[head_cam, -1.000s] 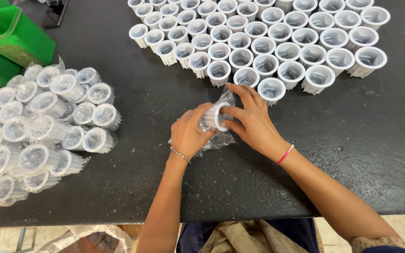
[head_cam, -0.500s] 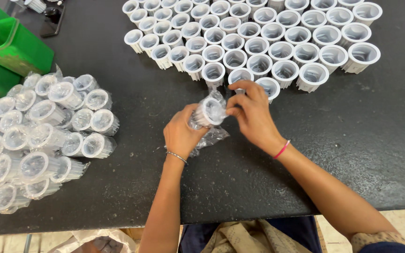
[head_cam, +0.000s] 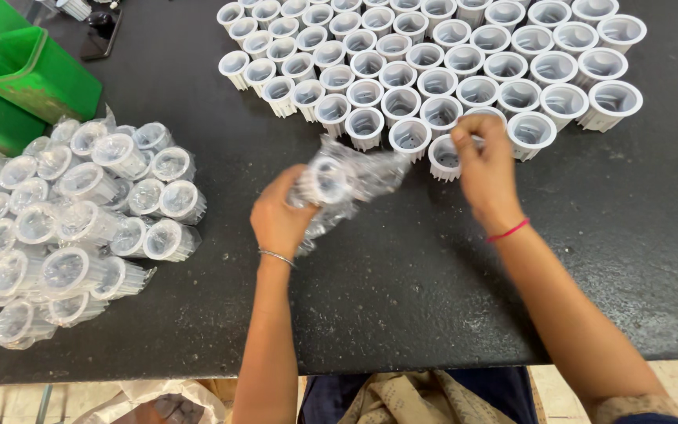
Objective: The person unwraps white cylindrical plastic components from clear plastic wrap one at a time and places each unwrapped component into rows on the work table, building a grid of finished pieces while discarding the plastic wrap.
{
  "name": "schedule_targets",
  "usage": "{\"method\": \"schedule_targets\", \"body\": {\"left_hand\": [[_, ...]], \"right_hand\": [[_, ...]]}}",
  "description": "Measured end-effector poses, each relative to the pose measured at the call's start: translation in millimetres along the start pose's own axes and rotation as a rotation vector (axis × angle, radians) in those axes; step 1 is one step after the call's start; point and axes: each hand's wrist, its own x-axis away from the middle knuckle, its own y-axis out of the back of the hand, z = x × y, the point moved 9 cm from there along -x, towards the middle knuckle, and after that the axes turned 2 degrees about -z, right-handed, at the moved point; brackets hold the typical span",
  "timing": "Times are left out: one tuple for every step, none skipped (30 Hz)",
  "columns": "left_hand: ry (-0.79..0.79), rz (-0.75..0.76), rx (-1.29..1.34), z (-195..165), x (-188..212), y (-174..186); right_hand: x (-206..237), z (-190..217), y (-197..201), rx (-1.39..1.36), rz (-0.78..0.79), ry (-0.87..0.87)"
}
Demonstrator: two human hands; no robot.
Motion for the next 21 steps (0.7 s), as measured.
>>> {"method": "schedule_targets", "body": {"left_hand": [[0.044,0.0,-0.014,6.5,-0.3,3.7],[0.085,-0.005,-0.027,12.1,-1.6,6.9],[0.127,-0.01,-0.04,16.7,-2.7,8.8],[0.118,-0.018,-0.061,15.2,-2.9,9.4],[0.109,-0.022,-0.081,12.7,-2.2,8.8],[0.099,-0.025,-0.101,9.5,-1.5,7.1],[0.094,-0.002,-0.131,7.0,-0.8,3.4],[0.088,0.022,-0.161,4.5,-0.3,-0.3],[0.083,0.045,-0.192,2.4,0.1,-3.2],[0.072,0.049,-0.188,-0.6,0.4,-4.1],[0.06,0.053,-0.186,-3.3,0.7,-4.4],[0.047,0.057,-0.183,-5.9,0.6,-4.5],[0.044,0.066,-0.186,-7.6,0.2,-4.8],[0.043,0.075,-0.188,-9.9,0.8,-5.6],[0.041,0.083,-0.19,-12.3,1.3,-6.6],[0.042,0.1,-0.188,-14.2,1.6,-8.1],[0.043,0.115,-0.187,-15.7,2.2,-9.1],[0.046,0.129,-0.186,-17.2,3.0,-10.6],[0.039,0.131,-0.18,-19.3,3.2,-10.8],[0.032,0.132,-0.175,-21.0,3.2,-10.9],[0.024,0.133,-0.169,-22.2,2.9,-10.8]], "right_hand": [[-2.3,7.5,9.7,0.048,-0.023,0.03],[-5.8,16.7,17.5,0.094,-0.048,0.065],[-6.5,27.9,15.8,0.079,-0.031,0.113],[-2.8,39.2,12.0,0.066,-0.014,0.157],[2.6,50.8,7.9,0.054,0.003,0.199],[8.4,60.2,1.1,0.074,0.046,0.224],[15.3,69.0,-6.5,0.095,0.088,0.248],[21.5,76.9,-14.1,0.116,0.129,0.273],[27.0,84.4,-23.4,0.168,0.183,0.313],[32.6,90.1,-32.1,0.218,0.236,0.353],[38.3,94.3,-40.3,0.268,0.288,0.391],[42.0,95.5,-45.7,0.301,0.314,0.402],[45.0,95.8,-51.3,0.337,0.337,0.413],[47.0,94.8,-55.0,0.373,0.362,0.424],[48.2,95.5,-56.6,0.388,0.367,0.452],[49.3,95.9,-58.9,0.402,0.373,0.482],[50.5,96.3,-60.9,0.416,0.38,0.512],[50.8,93.7,-62.7,0.43,0.407,0.512],[51.0,91.4,-65.2,0.442,0.435,0.512],[52.0,89.3,-68.0,0.454,0.464,0.511],[52.1,88.0,-69.0,0.443,0.469,0.5]]}}
